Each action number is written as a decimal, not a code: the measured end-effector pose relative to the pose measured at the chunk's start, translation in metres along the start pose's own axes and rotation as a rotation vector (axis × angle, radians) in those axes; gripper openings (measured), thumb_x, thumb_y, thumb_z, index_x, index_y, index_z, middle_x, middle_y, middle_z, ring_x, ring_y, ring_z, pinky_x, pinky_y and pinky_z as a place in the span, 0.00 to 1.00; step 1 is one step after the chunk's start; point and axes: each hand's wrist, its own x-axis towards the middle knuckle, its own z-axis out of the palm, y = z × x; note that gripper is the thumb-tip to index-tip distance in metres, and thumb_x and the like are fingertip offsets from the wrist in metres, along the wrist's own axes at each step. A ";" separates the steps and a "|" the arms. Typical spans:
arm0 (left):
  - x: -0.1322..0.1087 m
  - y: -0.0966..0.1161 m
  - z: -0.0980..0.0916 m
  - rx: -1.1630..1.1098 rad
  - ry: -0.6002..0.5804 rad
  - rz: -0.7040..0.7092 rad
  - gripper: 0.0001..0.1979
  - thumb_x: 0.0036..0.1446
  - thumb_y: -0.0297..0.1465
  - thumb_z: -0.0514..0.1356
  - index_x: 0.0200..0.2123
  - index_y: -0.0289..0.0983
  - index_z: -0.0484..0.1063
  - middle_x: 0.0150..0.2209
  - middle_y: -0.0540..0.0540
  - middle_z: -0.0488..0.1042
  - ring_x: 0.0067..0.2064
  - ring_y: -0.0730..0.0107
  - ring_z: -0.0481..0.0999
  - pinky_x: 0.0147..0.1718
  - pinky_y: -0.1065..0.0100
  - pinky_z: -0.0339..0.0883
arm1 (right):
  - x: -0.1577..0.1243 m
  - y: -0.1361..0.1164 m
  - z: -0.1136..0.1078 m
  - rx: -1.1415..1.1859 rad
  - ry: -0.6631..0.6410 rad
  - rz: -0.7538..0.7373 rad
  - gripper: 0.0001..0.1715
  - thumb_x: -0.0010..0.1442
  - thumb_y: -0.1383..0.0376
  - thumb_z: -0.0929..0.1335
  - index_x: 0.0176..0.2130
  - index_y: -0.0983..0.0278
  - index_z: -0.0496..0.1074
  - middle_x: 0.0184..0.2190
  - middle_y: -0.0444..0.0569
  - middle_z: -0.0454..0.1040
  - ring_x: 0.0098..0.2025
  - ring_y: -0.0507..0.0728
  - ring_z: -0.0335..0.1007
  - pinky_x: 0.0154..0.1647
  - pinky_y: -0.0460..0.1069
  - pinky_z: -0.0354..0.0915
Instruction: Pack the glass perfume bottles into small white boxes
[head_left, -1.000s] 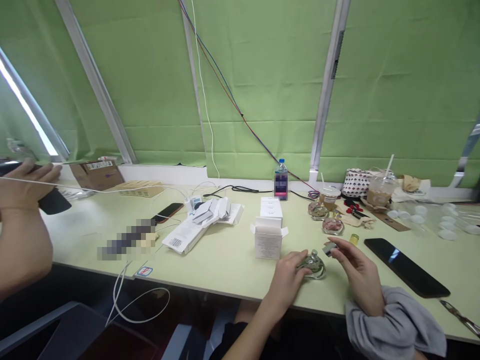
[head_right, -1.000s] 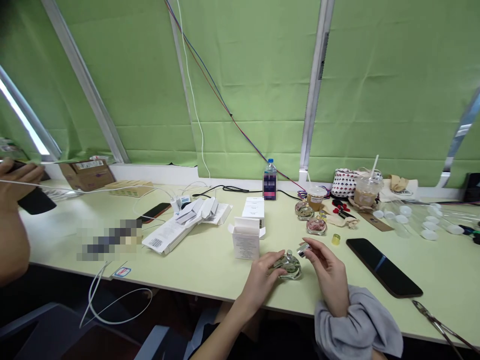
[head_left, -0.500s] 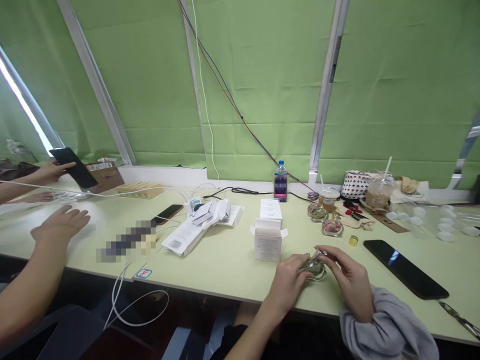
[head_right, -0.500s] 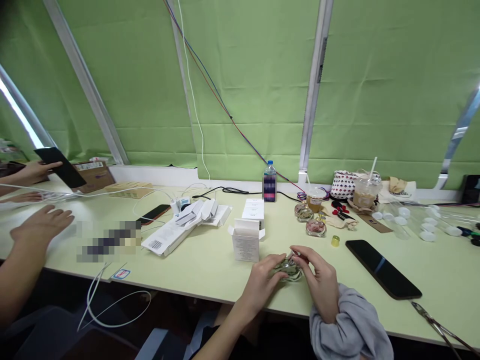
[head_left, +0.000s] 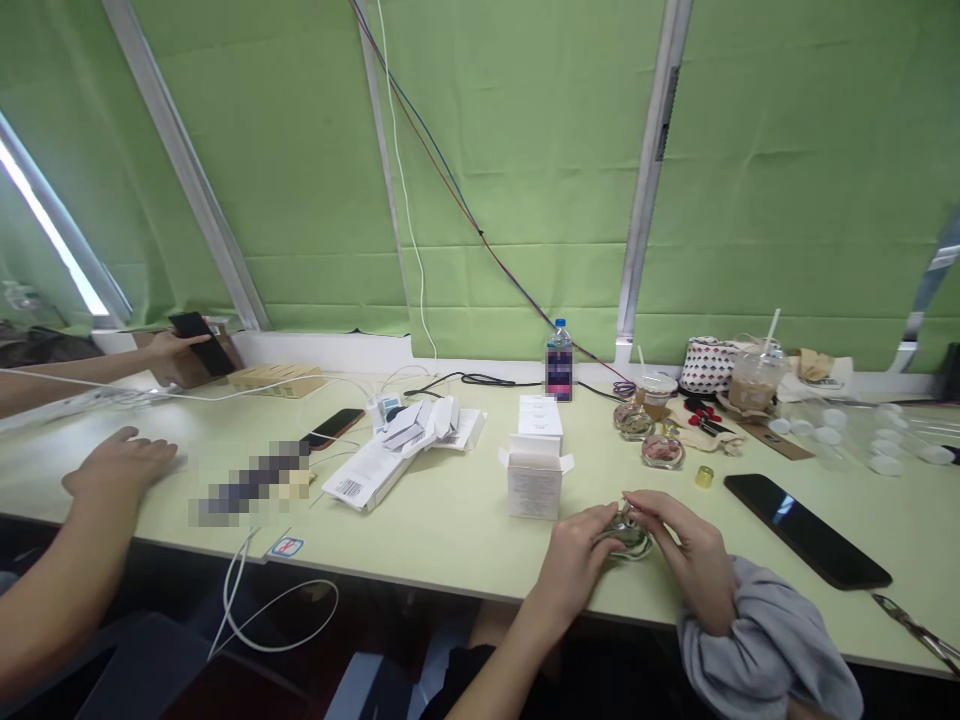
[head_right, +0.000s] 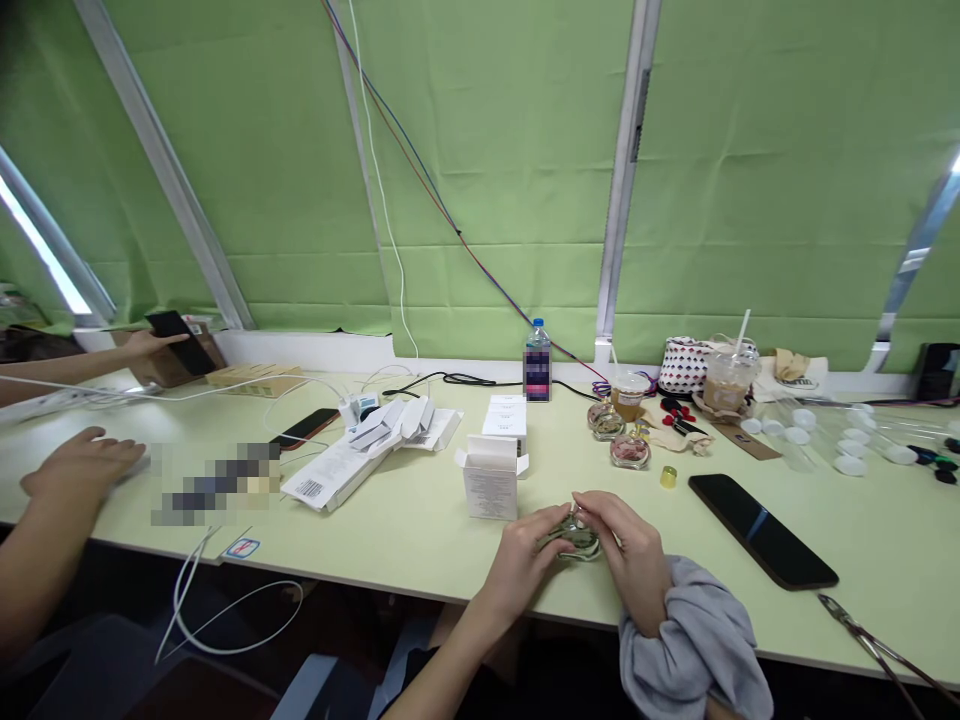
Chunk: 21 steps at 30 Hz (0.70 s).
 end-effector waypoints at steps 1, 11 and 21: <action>0.000 0.000 0.000 -0.010 -0.002 -0.001 0.22 0.56 0.24 0.60 0.54 0.42 0.69 0.52 0.45 0.75 0.53 0.62 0.74 0.54 0.60 0.67 | 0.000 -0.001 0.000 0.002 0.000 -0.003 0.11 0.64 0.60 0.64 0.41 0.60 0.74 0.38 0.49 0.78 0.40 0.57 0.76 0.43 0.51 0.73; 0.001 0.003 -0.001 -0.025 -0.013 -0.038 0.22 0.56 0.24 0.58 0.54 0.42 0.70 0.52 0.46 0.75 0.52 0.63 0.74 0.54 0.59 0.66 | -0.002 -0.001 0.005 0.019 -0.011 0.012 0.12 0.64 0.60 0.63 0.42 0.61 0.73 0.39 0.51 0.76 0.40 0.58 0.74 0.41 0.51 0.72; 0.001 0.007 -0.002 -0.018 -0.018 -0.034 0.21 0.56 0.24 0.59 0.54 0.41 0.69 0.52 0.46 0.75 0.52 0.64 0.74 0.55 0.61 0.66 | -0.006 0.005 0.011 0.015 -0.009 -0.003 0.11 0.65 0.63 0.62 0.45 0.61 0.71 0.40 0.50 0.74 0.43 0.57 0.72 0.43 0.50 0.70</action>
